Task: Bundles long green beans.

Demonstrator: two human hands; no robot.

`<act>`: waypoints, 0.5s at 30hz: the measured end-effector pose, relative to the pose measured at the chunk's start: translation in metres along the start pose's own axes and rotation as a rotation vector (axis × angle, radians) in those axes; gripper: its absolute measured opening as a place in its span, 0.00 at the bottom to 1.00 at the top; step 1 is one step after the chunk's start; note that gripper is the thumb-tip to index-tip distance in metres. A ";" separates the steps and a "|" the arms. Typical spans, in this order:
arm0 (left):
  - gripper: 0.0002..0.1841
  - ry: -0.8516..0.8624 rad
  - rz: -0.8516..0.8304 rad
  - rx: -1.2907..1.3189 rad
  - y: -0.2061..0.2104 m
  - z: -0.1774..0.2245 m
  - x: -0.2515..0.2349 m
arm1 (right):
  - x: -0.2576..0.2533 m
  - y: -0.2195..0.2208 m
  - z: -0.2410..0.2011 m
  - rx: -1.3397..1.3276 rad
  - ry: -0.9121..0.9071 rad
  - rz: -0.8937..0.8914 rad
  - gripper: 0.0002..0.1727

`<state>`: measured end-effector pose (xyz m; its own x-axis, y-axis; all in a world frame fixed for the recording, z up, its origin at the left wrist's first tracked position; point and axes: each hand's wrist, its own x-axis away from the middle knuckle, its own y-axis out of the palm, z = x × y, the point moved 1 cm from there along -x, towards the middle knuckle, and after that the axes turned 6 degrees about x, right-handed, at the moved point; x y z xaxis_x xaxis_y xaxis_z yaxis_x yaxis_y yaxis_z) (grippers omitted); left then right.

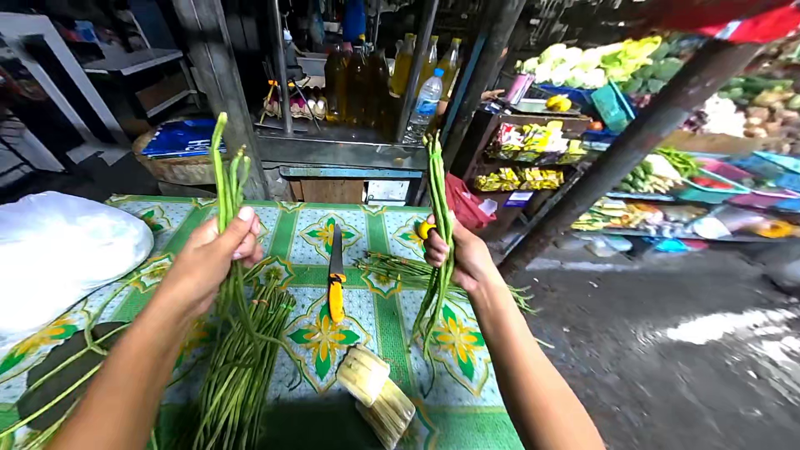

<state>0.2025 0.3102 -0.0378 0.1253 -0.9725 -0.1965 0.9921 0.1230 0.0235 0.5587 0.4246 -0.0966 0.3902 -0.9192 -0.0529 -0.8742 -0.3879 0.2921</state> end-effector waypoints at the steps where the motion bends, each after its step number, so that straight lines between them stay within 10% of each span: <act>1: 0.18 0.004 -0.010 0.014 0.003 -0.003 0.001 | 0.000 0.005 0.003 0.019 -0.004 -0.007 0.29; 8: 0.17 -0.048 -0.170 0.219 0.044 -0.033 0.004 | 0.016 0.058 0.020 0.145 -0.021 -0.014 0.26; 15: 0.18 -0.080 -0.218 0.240 0.051 -0.052 0.008 | 0.050 0.041 0.004 1.138 -0.306 0.278 0.20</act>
<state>0.2541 0.3185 -0.0888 -0.0996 -0.9844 -0.1448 0.9663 -0.1304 0.2218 0.5414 0.3624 -0.0910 0.1984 -0.8989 -0.3906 -0.7317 0.1293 -0.6692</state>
